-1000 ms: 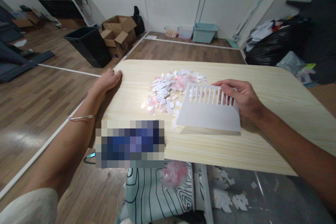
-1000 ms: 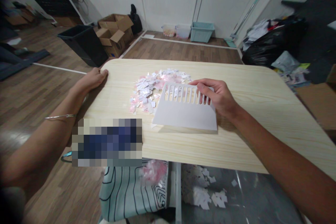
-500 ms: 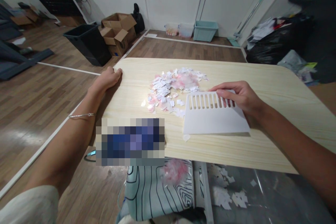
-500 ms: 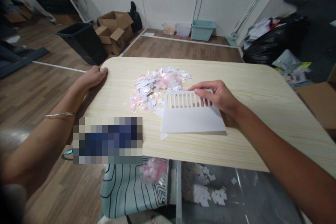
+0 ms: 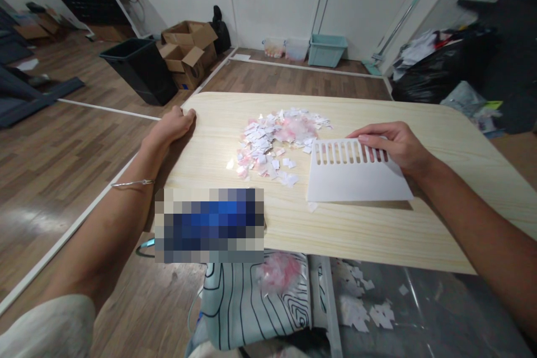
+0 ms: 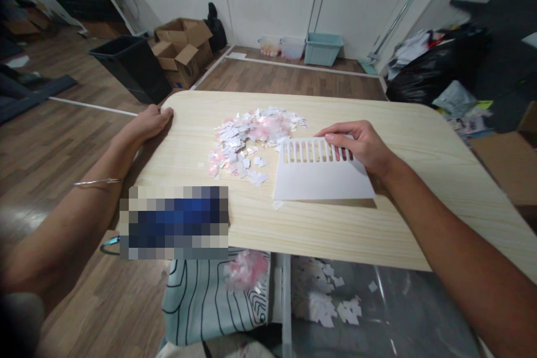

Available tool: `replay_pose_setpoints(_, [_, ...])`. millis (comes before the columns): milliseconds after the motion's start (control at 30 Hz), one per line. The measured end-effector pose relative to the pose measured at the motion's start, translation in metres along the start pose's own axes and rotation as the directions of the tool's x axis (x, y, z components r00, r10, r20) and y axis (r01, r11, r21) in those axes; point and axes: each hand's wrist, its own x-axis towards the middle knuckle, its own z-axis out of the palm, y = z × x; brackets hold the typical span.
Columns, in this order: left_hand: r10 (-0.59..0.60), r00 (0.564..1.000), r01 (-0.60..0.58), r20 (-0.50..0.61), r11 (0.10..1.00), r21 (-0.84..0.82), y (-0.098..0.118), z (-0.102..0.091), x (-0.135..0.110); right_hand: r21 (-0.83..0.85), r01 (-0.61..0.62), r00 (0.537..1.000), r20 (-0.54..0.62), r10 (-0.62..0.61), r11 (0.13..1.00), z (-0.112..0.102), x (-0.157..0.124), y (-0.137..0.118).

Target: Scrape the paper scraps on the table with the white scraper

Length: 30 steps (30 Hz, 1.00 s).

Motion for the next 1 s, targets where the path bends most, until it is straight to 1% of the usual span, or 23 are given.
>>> replay_pose_setpoints(100, [-0.025,0.999,0.025,0.045,1.0,0.013,0.008,-0.005,-0.007,0.0,-0.029,0.999,0.028,0.029,1.0,-0.007,0.0,0.002])
replay_pose_setpoints(233, [-0.046,0.997,0.043,0.058,0.998,0.039,0.015,-0.008,-0.011,0.039,-0.067,0.997,0.045,0.065,0.997,-0.021,0.0,0.009])
replay_pose_setpoints(400, [-0.039,0.998,0.036,0.053,0.998,0.048,0.012,-0.006,-0.007,0.125,-0.083,0.996,-0.018,0.086,0.989,-0.028,-0.001,0.01])
replay_pose_setpoints(500, [-0.03,0.998,0.027,0.055,0.998,0.049,0.009,-0.005,-0.005,0.137,-0.086,0.996,-0.018,0.089,0.987,-0.028,-0.002,0.007])
replay_pose_setpoints(600, [-0.023,0.998,0.02,0.055,0.999,0.051,0.008,-0.004,-0.004,0.126,-0.124,0.992,0.051,0.118,0.984,-0.027,-0.004,0.005])
replay_pose_setpoints(667, [-0.022,0.998,0.019,0.055,0.999,0.048,0.008,-0.005,-0.005,0.123,-0.17,0.98,0.125,0.154,0.978,-0.027,-0.006,0.005])
replay_pose_setpoints(733, [-0.021,0.998,0.018,0.058,0.999,0.044,0.008,-0.005,-0.005,0.133,-0.199,0.97,0.165,0.176,0.971,-0.027,-0.007,0.004])
replay_pose_setpoints(800, [-0.023,0.998,0.021,0.058,0.999,0.042,0.009,-0.005,-0.005,0.162,-0.197,0.975,0.133,0.176,0.967,-0.028,-0.008,0.004])
replay_pose_setpoints(933, [-0.037,0.998,0.034,0.053,0.998,0.056,0.009,-0.004,-0.005,0.246,-0.158,0.987,-0.002,0.163,0.956,-0.031,-0.005,0.002])
replay_pose_setpoints(1000, [-0.04,0.998,0.036,0.056,0.998,0.06,0.008,-0.004,-0.004,0.243,-0.145,0.988,-0.019,0.154,0.959,-0.032,-0.003,0.002])
